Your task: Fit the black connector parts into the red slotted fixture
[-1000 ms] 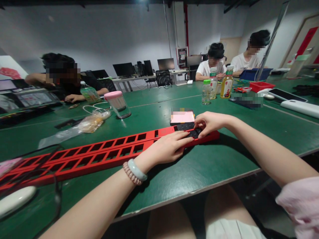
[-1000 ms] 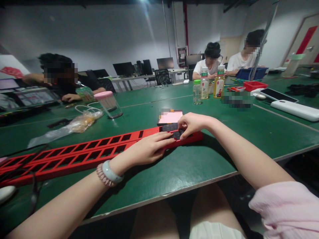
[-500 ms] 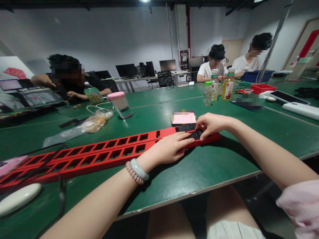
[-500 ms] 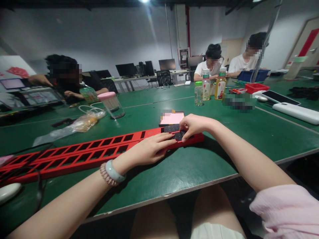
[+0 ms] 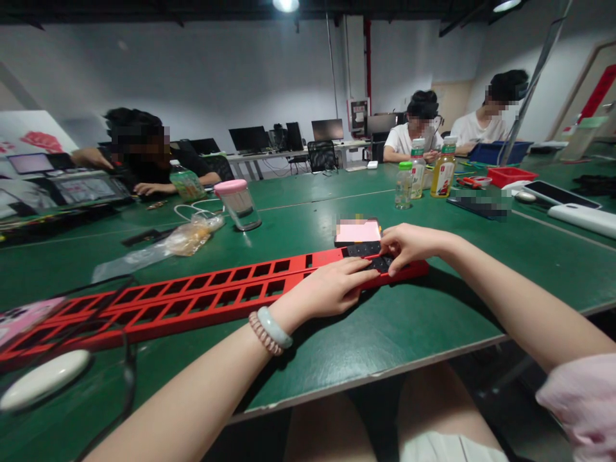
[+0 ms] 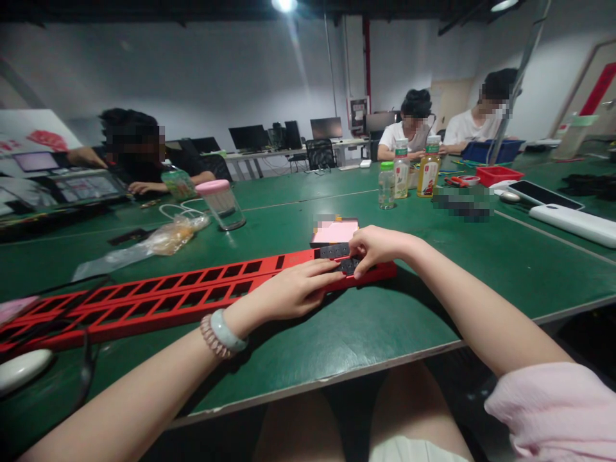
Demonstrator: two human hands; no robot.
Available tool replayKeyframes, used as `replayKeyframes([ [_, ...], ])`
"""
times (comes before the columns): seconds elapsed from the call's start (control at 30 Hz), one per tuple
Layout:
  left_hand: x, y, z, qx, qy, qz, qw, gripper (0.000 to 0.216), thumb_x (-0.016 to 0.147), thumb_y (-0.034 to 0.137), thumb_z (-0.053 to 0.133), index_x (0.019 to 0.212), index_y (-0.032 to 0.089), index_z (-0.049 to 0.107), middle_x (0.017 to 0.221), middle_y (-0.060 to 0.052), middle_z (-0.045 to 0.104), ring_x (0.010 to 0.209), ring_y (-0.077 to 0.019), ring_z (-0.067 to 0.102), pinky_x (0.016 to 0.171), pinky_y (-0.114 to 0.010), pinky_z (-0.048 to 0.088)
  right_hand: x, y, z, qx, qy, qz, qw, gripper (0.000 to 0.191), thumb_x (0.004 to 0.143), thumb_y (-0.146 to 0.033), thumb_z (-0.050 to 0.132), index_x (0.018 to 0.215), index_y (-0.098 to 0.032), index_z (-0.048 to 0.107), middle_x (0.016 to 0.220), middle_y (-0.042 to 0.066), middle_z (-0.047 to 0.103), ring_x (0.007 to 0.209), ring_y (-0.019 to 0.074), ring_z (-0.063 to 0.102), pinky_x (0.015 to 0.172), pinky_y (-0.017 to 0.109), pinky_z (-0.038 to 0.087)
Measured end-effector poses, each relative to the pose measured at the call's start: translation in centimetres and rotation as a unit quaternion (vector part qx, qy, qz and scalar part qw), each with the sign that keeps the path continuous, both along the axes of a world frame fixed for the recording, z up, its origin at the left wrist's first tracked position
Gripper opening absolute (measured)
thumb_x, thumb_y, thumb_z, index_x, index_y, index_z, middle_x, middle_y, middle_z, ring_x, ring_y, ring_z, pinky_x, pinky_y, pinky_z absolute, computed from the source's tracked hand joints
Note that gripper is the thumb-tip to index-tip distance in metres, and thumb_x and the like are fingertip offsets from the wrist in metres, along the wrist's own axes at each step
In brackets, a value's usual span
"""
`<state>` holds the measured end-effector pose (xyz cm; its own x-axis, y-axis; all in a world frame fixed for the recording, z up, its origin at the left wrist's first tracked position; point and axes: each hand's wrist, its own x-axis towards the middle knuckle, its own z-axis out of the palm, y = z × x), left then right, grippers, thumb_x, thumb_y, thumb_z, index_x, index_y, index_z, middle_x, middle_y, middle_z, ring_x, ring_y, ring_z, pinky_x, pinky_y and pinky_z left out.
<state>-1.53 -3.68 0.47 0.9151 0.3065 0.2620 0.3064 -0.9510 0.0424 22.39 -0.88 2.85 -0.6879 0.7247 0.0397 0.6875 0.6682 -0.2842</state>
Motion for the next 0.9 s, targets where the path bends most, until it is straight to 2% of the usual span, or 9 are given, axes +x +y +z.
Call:
replayKeyframes([
  [0.37, 0.08, 0.07, 0.24, -0.001, 0.009, 0.0, 1.0, 0.046, 0.081, 0.013, 0.047, 0.126, 0.023, 0.042, 0.129, -0.009, 0.043, 0.118, -0.023, 0.04, 0.098, -0.04, 0.037, -0.32, -0.44, 0.43, 0.006, -0.01, -0.008, 1.0, 0.037, 0.059, -0.049, 0.067, 0.07, -0.014, 0.063, 0.073, 0.004, 0.054, 0.062, 0.0121, 0.045, 0.053, 0.022, 0.03],
  [0.63, 0.22, 0.07, 0.25, 0.0, 0.0, -0.001, 1.0, 0.046, 0.079, 0.011, 0.048, 0.124, 0.023, 0.044, 0.129, -0.009, 0.043, 0.117, -0.0222, 0.042, 0.097, -0.038, 0.038, -0.51, -0.72, 0.42, 0.032, -0.047, 0.007, 0.998, 0.033, 0.066, -0.047, 0.063, 0.068, -0.014, 0.067, 0.069, 0.005, 0.056, 0.063, 0.0135, 0.046, 0.056, 0.023, 0.031],
  [0.9, 0.43, 0.15, 0.13, 0.004, -0.013, 0.0, 1.0, 0.041, 0.081, 0.013, 0.046, 0.121, 0.021, 0.047, 0.126, -0.01, 0.045, 0.113, -0.0219, 0.045, 0.095, -0.038, 0.04, -0.61, -0.97, 0.44, -0.004, -0.024, -0.022, 0.999, 0.034, 0.063, -0.049, 0.066, 0.064, -0.015, 0.068, 0.062, 0.003, 0.053, 0.061, 0.0133, 0.045, 0.058, 0.024, 0.031],
])
